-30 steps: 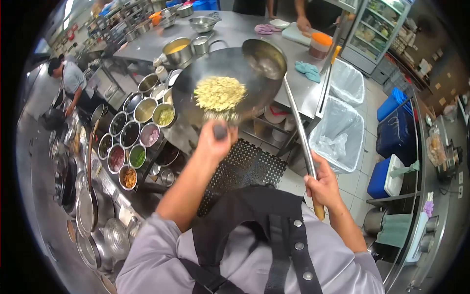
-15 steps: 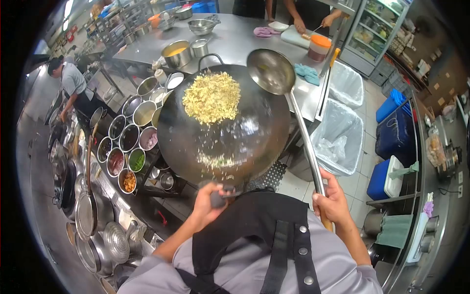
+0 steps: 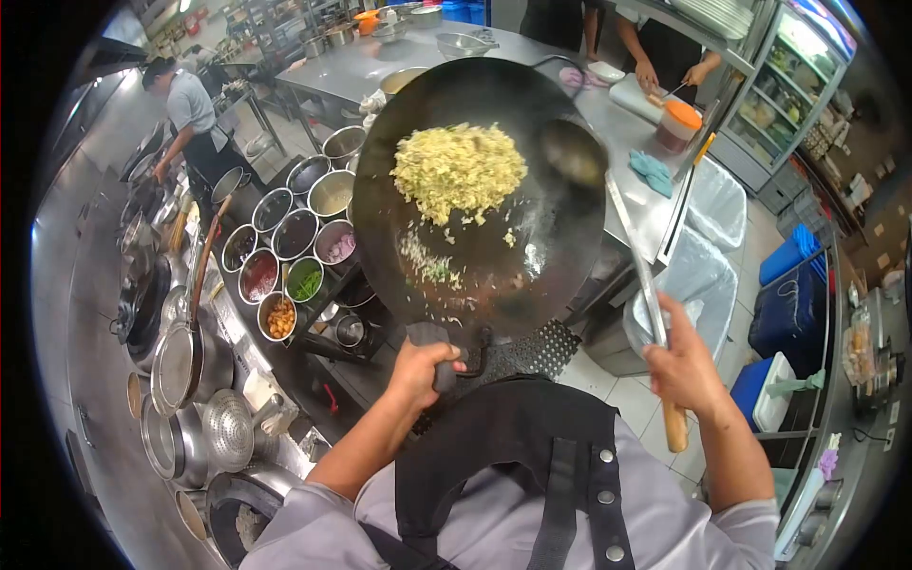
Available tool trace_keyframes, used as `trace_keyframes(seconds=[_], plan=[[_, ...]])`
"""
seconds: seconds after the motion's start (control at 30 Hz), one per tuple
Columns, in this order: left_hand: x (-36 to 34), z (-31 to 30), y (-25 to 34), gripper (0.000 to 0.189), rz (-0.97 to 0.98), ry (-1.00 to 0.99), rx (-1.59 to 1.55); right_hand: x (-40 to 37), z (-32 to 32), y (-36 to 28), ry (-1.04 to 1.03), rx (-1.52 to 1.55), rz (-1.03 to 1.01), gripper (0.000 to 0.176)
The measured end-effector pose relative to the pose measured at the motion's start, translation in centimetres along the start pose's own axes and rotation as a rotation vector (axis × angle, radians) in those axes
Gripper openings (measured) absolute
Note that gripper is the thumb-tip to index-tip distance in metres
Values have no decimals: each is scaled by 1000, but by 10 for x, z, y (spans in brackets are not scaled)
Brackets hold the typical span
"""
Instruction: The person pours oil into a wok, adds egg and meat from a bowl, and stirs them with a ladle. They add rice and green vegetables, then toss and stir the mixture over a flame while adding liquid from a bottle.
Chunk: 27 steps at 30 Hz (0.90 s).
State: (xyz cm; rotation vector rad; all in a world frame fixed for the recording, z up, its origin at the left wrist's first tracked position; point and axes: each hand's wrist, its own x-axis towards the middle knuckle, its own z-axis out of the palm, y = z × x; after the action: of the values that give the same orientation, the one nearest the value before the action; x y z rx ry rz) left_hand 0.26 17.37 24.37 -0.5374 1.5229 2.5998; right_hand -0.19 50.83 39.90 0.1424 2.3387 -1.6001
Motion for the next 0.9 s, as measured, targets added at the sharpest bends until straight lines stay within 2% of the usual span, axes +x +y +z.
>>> trace_keyframes(seconds=[0.03, 0.07, 0.13, 0.17, 0.2, 0.27, 0.3, 0.4, 0.47, 0.53, 0.6, 0.67, 0.73, 0.77, 0.83, 0.9], plan=[[9, -6, 2, 2, -28, -39, -29, -1, 9, -7, -67, -93, 111, 69], [19, -7, 4, 4, -64, -76, -64, 1, 17, 1, -199, 12, 103, 65], [30, -2, 4, 11, -215, -27, -237, 6, 36, 10, -391, 315, 220, 62], [27, 7, 10, 14, -288, 4, -299, 7, 41, 13, -460, 446, 263, 52], [20, 12, 11, 16, -359, 39, -362, 7, 42, 19, -470, 442, 303, 52], [5, 0, -8, 18, -462, 68, -434, 5, 38, 34, -587, 1122, 609, 39], [1, -4, -15, 20, -532, 67, -490, 2, 38, 40, -589, 1203, 648, 25], [-13, -10, -26, 20, -573, 87, -546, -1, 35, 61, -577, 1312, 723, 27], [-8, -13, -31, 21, -562, 23, -569, -1, 30, 66, -595, 1342, 696, 30], [-1, -7, -29, 21, -526, 89, -537, 5, 21, 70, -620, 1370, 647, 32], [13, 2, -22, 16, -540, 124, -576, 19, 11, 80, -763, 1503, 507, 49], [25, 14, -15, 15, -477, 143, -543, 36, 2, 83, -749, 1478, 450, 55], [39, 28, -9, 14, -448, 109, -507, 55, -5, 75, -677, 1232, 377, 54], [44, 36, -5, 14, -402, 102, -477, 66, -16, 65, -692, 1266, 439, 28], [47, 54, 3, 17, -269, 92, -398, 95, -35, 71, -767, 1381, 457, 27], [61, 55, -4, 18, -273, 51, -419, 122, -54, 76, -878, 1518, 499, 25]])
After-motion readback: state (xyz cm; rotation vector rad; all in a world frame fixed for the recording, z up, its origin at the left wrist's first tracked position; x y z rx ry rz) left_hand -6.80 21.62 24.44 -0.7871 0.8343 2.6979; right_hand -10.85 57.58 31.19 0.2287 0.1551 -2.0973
